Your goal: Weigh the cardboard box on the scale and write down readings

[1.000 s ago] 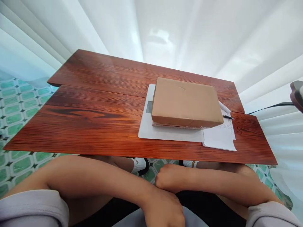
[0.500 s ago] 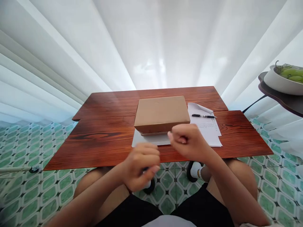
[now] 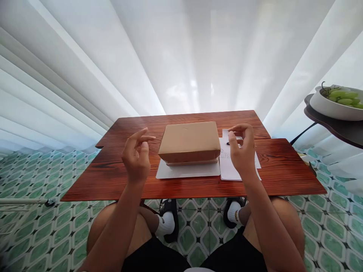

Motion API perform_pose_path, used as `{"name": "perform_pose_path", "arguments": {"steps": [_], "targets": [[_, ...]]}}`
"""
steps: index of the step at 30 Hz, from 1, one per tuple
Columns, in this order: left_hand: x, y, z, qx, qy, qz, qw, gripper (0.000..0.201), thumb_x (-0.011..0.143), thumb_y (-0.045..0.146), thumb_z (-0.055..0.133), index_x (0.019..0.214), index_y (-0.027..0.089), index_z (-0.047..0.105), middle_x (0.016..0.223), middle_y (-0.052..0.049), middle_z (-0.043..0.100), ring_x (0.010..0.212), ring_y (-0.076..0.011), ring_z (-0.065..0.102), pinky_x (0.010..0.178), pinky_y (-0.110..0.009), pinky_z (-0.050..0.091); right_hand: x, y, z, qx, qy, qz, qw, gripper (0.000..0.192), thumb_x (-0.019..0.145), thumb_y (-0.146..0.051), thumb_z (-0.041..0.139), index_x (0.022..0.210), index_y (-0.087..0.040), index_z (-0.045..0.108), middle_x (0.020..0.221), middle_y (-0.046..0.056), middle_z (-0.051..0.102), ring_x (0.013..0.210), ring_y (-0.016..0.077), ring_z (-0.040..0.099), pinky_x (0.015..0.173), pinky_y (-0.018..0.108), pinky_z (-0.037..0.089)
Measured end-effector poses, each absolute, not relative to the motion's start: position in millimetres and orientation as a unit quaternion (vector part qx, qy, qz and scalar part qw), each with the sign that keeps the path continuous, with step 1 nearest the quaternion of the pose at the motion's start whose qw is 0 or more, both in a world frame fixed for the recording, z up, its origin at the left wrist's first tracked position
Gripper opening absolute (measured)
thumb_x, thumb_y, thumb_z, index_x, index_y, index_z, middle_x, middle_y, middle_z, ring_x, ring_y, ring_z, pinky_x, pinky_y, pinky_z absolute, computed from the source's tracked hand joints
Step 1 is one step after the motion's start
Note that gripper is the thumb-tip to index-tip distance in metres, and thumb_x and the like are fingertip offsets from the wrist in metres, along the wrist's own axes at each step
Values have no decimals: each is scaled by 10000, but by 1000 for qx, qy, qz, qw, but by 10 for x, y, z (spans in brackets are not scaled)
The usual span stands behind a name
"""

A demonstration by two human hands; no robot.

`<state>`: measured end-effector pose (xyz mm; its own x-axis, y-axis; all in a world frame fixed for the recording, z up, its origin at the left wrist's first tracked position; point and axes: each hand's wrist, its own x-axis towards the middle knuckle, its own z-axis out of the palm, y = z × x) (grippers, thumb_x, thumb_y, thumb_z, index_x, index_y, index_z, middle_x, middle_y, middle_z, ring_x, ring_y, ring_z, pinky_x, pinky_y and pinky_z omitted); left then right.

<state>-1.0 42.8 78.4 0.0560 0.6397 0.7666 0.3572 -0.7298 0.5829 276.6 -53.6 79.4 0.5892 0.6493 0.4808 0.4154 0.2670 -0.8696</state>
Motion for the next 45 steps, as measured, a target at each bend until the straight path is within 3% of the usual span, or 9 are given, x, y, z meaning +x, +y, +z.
{"name": "perform_pose_path", "arguments": {"steps": [4, 9, 14, 23, 28, 34, 45], "targets": [[-67, 484, 693, 697, 334, 588, 240, 370, 954, 217, 522, 1315, 190, 594, 1149, -81, 692, 1103, -217, 655, 967, -376, 495, 2764, -493, 693, -649, -486, 76, 581, 336, 973, -339, 521, 1299, -257, 533, 1348, 90, 607, 1188, 245, 607, 928, 422, 541], [-99, 553, 571, 671, 358, 556, 336, 417, 924, 246, 548, 1340, 216, 555, 1286, -85, 649, 1262, -215, 579, 1063, -368, 446, 2735, -419, 547, -663, -501, 131, 541, 462, 1015, -437, 453, 1443, -262, 468, 1502, 106, 501, 1357, 280, 514, 1128, 506, 432], [-74, 603, 509, 664, 381, 522, 375, 481, 903, 272, 539, 1381, 222, 531, 1418, -103, 574, 1369, -234, 499, 1136, -404, 411, 2674, -351, 393, -659, -504, 197, 522, 618, 1023, -556, 409, 1560, -258, 339, 1603, 110, 381, 1474, 283, 382, 1220, 505, 312], [31, 574, 455, 617, 410, 472, 478, 653, 951, 399, 515, 1547, 177, 365, 1599, -86, 384, 1490, -226, 334, 1229, -380, 290, 2561, -368, 392, -698, -467, 251, 481, 783, 998, -623, 384, 1629, -193, 213, 1623, 124, 351, 1517, 297, 299, 1257, 495, 210], [118, 504, 446, 589, 434, 437, 523, 776, 955, 482, 545, 1600, 164, 253, 1658, -50, 266, 1525, -225, 254, 1235, -349, 282, 2586, -386, 438, -731, -461, 263, 428, 819, 973, -650, 376, 1625, -171, 247, 1636, 105, 326, 1520, 323, 282, 1258, 504, 201], [156, 451, 487, 584, 435, 423, 539, 711, 938, 503, 577, 1554, 222, 361, 1572, -68, 431, 1451, -270, 399, 1177, -366, 378, 2585, -423, 494, -744, -486, 261, 377, 669, 997, -641, 321, 1520, -239, 431, 1487, 100, 540, 1368, 372, 485, 1168, 557, 328], [152, 483, 410, 560, 423, 440, 560, 638, 931, 467, 577, 1516, 271, 415, 1547, -46, 466, 1432, -281, 432, 1177, -423, 401, 2533, -451, 536, -757, -501, 218, 358, 569, 1005, -605, 319, 1376, -244, 557, 1364, 125, 628, 1257, 405, 556, 1041, 551, 419]]}}
